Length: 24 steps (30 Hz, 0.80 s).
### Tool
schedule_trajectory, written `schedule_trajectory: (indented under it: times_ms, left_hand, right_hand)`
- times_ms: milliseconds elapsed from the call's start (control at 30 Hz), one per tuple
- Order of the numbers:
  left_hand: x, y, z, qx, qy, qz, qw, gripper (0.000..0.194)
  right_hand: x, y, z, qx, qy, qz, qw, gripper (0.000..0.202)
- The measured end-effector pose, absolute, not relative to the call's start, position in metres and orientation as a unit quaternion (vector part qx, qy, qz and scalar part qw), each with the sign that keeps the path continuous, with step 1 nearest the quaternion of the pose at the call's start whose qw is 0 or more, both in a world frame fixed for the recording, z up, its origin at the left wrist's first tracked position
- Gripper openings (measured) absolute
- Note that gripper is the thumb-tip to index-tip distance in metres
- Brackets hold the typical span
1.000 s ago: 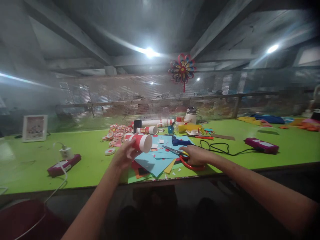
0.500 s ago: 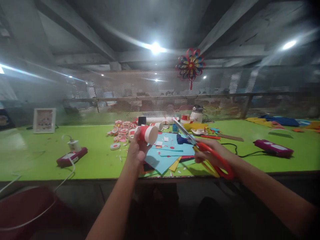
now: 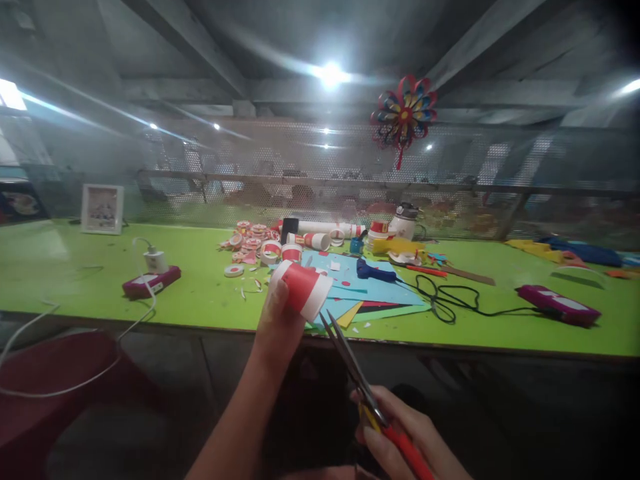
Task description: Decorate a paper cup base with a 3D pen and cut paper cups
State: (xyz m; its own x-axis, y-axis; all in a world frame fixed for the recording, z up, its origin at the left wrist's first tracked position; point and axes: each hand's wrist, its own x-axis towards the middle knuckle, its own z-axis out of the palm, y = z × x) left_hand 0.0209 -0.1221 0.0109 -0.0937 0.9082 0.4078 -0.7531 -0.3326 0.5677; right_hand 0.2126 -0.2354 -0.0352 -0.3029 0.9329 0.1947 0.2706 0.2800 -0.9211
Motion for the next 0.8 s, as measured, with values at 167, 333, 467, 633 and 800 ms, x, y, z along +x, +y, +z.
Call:
schedule_trajectory:
  times_ms: [167,333,467,633,800]
  left_hand:
    - [0.029,-0.134,0.003,0.403,0.113,0.716,0.559,0.055]
    - [0.023,-0.14,0.001,0.421,0.129,0.681,0.585,0.047]
    - [0.009,-0.138,0.0,0.401,0.125,0.667,0.615,0.055]
    - [0.002,-0.137,-0.001,0.42,0.092,0.646,0.631,0.061]
    - [0.008,-0.141,-0.001,0.434,0.07,0.636,0.634,0.055]
  right_hand:
    - [0.21,-0.235,-0.041,-0.433,-0.681,0.42,0.416,0.044]
    - [0.213,-0.237,-0.044,-0.436,-0.673,0.417,0.428,0.039]
    - [0.222,-0.237,-0.047,-0.43,-0.706,0.387,0.407,0.037]
    - [0.228,-0.238,-0.057,-0.4,-0.733,0.383,0.396,0.04]
    - [0.22,-0.241,-0.051,-0.37,-0.75,0.377,0.398,0.042]
